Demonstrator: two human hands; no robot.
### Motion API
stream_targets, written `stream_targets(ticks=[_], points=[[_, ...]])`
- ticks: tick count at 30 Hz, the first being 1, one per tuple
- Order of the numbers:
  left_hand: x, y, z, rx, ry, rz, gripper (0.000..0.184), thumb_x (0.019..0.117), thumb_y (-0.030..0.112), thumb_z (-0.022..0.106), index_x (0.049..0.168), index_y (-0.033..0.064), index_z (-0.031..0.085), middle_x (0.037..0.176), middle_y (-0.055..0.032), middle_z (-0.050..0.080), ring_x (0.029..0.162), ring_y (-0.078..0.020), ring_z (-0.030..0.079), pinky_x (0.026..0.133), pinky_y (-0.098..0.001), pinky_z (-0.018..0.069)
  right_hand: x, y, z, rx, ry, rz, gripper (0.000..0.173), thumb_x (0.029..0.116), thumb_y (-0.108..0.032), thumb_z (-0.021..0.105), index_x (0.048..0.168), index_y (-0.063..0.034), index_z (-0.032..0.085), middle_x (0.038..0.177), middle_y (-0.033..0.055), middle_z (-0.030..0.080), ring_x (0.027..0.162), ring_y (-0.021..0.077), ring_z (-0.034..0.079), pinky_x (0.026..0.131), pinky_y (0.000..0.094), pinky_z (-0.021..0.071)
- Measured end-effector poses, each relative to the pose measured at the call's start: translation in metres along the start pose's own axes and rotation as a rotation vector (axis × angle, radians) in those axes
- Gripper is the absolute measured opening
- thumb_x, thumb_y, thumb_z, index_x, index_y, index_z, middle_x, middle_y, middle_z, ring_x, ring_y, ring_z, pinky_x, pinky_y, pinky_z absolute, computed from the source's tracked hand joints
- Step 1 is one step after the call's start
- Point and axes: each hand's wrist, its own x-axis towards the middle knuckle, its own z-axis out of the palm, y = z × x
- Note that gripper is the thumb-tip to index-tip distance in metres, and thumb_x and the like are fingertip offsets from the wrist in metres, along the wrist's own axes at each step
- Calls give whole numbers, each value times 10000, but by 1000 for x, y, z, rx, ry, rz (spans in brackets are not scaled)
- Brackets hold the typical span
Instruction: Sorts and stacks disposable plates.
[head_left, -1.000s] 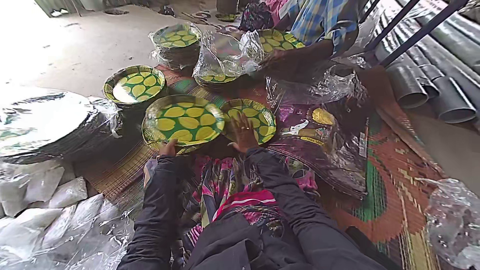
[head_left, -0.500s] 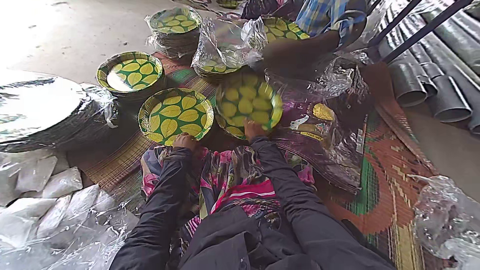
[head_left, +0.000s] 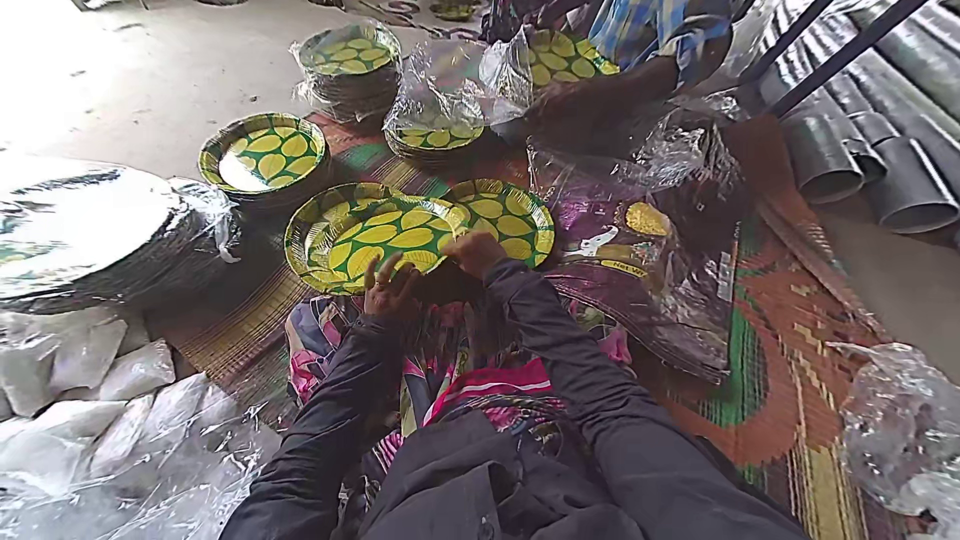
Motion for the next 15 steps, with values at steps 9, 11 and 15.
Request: stream_targets(ticks=[9, 11, 15], points=[[14, -24, 11, 76, -786, -730, 583, 934, 196, 737, 1446, -13, 552, 1534, -302, 472, 1507, -508, 311, 1201, -750, 143, -30, 46, 18, -330, 223, 415, 336, 973, 94, 503, 1238, 42, 703, 1169, 273, 727, 1125, 457, 695, 1112, 620, 411], [16, -26, 18, 187, -1079, -781, 363, 954, 284, 703, 1219, 37, 721, 1351, -244, 646, 1327, -448, 561, 1141, -702, 338, -42, 58, 33, -249, -51, 492, 314, 986, 86, 492, 1229, 84, 690, 1159, 314, 710, 1142, 495, 668, 1182, 677, 288], [29, -21, 9, 164, -1170, -834, 252, 1022, 119, 586, 1202, 19, 732, 1317, -236, 670, 1269, -423, 613, 1085, -626, 432, -55, 48, 51, -125, -601, 723, 278, 1047, -38, 482, 1218, 82, 665, 1252, 313, 658, 1229, 483, 610, 1059, 620, 449]])
